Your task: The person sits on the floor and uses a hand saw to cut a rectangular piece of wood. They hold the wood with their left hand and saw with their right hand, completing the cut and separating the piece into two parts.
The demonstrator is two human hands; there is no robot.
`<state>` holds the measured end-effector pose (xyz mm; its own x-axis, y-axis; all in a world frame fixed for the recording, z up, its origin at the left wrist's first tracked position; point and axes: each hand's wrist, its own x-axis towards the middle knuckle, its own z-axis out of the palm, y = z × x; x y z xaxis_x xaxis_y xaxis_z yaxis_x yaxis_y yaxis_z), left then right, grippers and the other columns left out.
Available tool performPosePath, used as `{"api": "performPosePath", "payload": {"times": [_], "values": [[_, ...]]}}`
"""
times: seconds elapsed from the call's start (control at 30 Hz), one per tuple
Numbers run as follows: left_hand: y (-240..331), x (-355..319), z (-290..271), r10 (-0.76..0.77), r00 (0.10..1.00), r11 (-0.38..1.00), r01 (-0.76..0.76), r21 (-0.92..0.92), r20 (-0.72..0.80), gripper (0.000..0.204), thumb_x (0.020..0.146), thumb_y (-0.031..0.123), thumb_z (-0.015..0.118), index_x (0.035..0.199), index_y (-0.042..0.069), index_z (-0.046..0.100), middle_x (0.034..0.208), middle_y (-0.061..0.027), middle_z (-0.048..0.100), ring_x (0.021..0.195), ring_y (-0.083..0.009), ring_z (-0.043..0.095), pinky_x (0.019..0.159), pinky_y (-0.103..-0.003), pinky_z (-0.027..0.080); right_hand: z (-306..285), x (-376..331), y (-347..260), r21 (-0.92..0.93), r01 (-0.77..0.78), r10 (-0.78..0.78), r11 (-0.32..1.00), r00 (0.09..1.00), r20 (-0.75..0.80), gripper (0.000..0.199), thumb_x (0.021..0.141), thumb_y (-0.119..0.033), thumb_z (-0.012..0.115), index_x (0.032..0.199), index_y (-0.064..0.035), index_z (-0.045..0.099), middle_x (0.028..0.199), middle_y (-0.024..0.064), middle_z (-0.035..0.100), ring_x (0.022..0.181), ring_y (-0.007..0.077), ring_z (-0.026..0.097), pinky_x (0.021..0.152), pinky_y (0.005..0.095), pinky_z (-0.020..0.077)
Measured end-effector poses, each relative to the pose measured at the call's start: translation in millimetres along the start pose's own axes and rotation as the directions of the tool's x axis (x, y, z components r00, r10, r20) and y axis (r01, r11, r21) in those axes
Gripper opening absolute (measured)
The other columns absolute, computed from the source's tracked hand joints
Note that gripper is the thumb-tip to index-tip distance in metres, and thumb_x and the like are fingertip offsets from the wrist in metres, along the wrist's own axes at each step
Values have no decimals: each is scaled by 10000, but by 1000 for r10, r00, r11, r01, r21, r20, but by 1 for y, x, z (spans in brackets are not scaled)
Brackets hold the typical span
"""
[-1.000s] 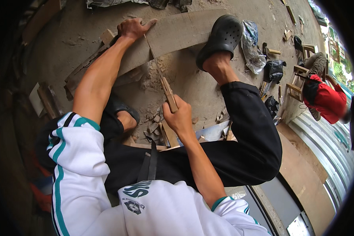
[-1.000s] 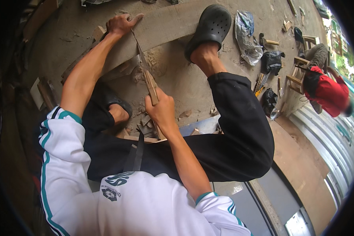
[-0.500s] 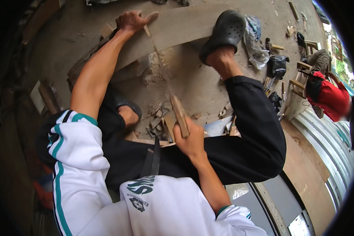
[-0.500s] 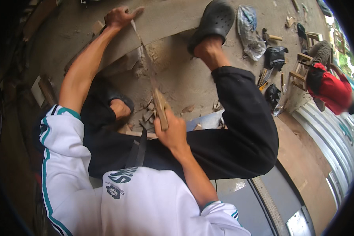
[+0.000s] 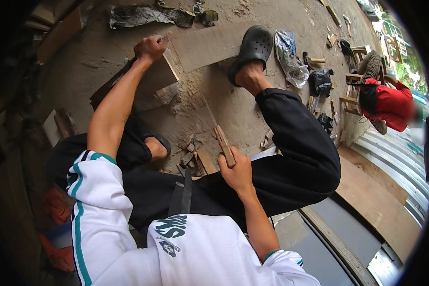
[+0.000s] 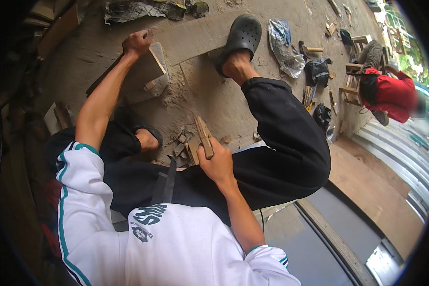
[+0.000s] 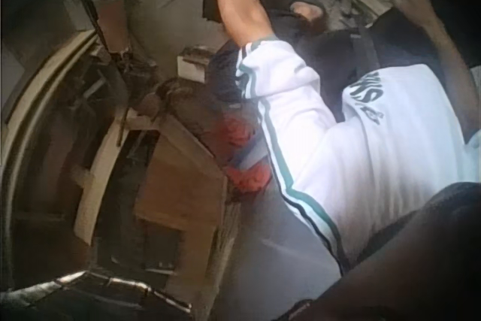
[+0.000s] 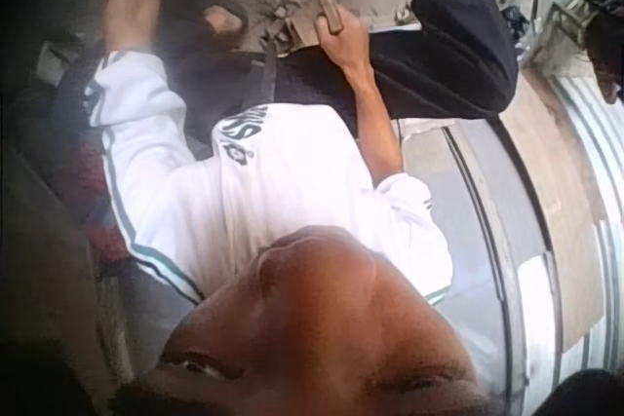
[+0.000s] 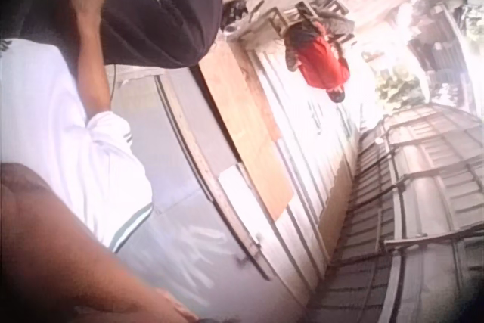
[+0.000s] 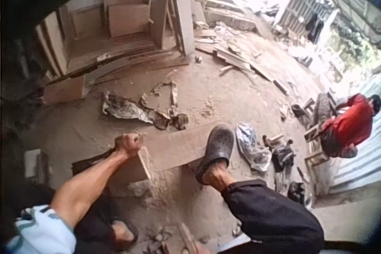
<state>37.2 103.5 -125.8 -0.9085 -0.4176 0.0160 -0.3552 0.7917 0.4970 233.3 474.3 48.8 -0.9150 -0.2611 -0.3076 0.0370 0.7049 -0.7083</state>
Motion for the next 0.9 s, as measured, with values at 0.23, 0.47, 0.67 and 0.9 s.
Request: {"api": "performPosePath", "payload": {"times": [0.23, 0.47, 0.67, 0.9], "values": [[11, -41, -47, -1, 998, 999, -2, -41, -60, 643, 906, 674, 438, 740, 100, 674, 724, -202, 647, 743, -432, 638, 643, -507, 475, 1, -3, -7, 85, 10, -12, 996, 1000, 17, 210, 840, -174, 665, 797, 16, 587, 581, 138, 535, 499, 216, 496, 524, 359, 415], [5, -70, -121, 83, 986, 972, -112, -206, -145, 640, 947, 562, 500, 623, 11, 458, 542, -127, 387, 509, -223, 418, 518, -409, 342, 7, -17, -2, 116, 25, -34, 993, 997, 73, 233, 837, -203, 666, 857, 25, 625, 670, 212, 622, 614, 347, 626, 602, 407, 479], [-21, -95, -178, 90, 968, 943, -158, -292, -232, 649, 947, 556, 507, 609, 8, 424, 539, -104, 324, 522, -160, 355, 512, -401, 319, 11, -25, -3, 126, 81, -92, 989, 992, 82, 235, 837, -201, 648, 811, 30, 615, 613, 178, 580, 539, 279, 566, 564, 396, 450], [-48, -114, -242, -32, 790, 955, -156, -251, -613, 643, 927, 548, 558, 576, 21, 448, 510, -145, 388, 461, -262, 431, 506, -417, 353, 10, -27, 3, 80, 151, -158, 985, 982, 102, 249, 858, -207, 645, 817, 38, 618, 590, 123, 551, 535, 211, 519, 547, 367, 426]]}}
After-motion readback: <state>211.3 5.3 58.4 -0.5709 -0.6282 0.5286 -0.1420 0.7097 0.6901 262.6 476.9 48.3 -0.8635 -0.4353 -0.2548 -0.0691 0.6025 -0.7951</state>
